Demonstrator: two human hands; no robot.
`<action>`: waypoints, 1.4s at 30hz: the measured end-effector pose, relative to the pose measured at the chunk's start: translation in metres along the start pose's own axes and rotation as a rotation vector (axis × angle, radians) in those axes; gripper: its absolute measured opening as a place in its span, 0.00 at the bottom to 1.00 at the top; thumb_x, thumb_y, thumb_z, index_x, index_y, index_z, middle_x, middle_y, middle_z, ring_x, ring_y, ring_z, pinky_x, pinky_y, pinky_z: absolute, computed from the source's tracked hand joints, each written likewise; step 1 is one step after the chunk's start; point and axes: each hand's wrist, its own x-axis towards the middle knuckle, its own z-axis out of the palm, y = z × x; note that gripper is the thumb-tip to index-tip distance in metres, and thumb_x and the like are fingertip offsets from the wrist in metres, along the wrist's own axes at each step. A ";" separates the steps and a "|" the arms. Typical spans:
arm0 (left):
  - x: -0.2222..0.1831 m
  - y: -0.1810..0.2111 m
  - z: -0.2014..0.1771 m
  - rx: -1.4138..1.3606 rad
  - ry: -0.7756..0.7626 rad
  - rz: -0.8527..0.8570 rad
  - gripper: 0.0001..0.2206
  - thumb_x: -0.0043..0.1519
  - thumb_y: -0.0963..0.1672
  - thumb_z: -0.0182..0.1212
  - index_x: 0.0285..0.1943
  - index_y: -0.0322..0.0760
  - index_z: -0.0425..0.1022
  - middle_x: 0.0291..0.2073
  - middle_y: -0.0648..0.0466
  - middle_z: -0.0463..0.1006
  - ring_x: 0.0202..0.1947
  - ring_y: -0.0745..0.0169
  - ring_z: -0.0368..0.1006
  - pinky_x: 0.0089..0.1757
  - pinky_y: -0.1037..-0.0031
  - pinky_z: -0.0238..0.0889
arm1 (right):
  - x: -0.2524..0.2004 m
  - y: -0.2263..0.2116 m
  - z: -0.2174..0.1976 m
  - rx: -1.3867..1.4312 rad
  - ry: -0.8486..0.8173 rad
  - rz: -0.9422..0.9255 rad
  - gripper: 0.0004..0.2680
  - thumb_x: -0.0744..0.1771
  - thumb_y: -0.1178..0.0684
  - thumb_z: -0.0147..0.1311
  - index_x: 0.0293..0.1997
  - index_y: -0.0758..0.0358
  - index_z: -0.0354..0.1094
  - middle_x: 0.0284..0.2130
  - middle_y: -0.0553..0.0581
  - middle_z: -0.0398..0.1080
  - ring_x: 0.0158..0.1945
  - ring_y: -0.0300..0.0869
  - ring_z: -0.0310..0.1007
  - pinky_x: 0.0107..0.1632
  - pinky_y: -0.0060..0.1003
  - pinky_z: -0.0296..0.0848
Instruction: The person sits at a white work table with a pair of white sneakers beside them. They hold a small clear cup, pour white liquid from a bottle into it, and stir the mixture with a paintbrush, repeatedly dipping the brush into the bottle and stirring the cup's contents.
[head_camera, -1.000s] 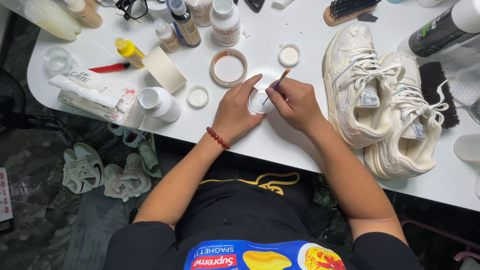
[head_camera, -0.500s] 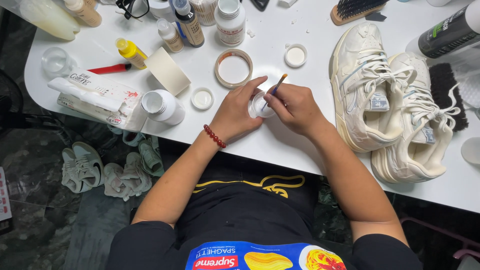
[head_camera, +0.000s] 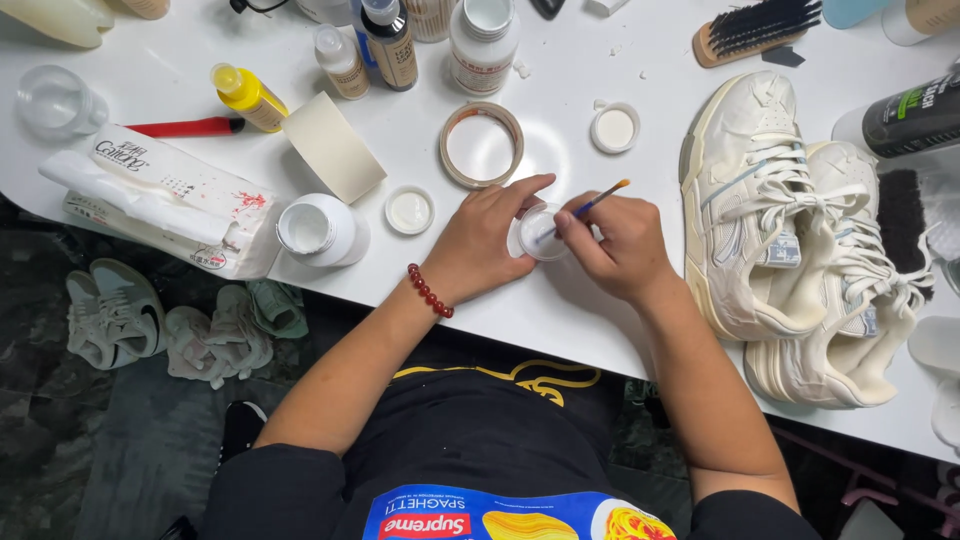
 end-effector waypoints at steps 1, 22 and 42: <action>0.000 -0.001 -0.001 0.009 0.007 0.016 0.38 0.47 0.40 0.73 0.70 0.42 0.63 0.48 0.51 0.80 0.52 0.54 0.75 0.56 0.63 0.64 | -0.001 0.000 0.001 -0.002 -0.054 -0.008 0.03 0.67 0.59 0.59 0.34 0.66 0.74 0.21 0.58 0.71 0.24 0.45 0.72 0.30 0.37 0.69; 0.005 -0.001 -0.004 -0.006 -0.015 -0.001 0.34 0.49 0.40 0.72 0.69 0.38 0.66 0.50 0.52 0.79 0.52 0.56 0.74 0.57 0.64 0.64 | 0.006 -0.003 -0.003 0.014 0.013 0.082 0.04 0.69 0.62 0.55 0.36 0.68 0.72 0.26 0.58 0.73 0.27 0.44 0.74 0.32 0.36 0.69; 0.005 0.000 -0.002 -0.014 -0.005 -0.003 0.34 0.49 0.41 0.72 0.68 0.39 0.66 0.49 0.52 0.79 0.51 0.55 0.73 0.56 0.63 0.64 | -0.006 0.001 -0.007 0.100 -0.052 0.048 0.03 0.68 0.61 0.55 0.36 0.69 0.71 0.27 0.58 0.72 0.26 0.44 0.72 0.32 0.35 0.69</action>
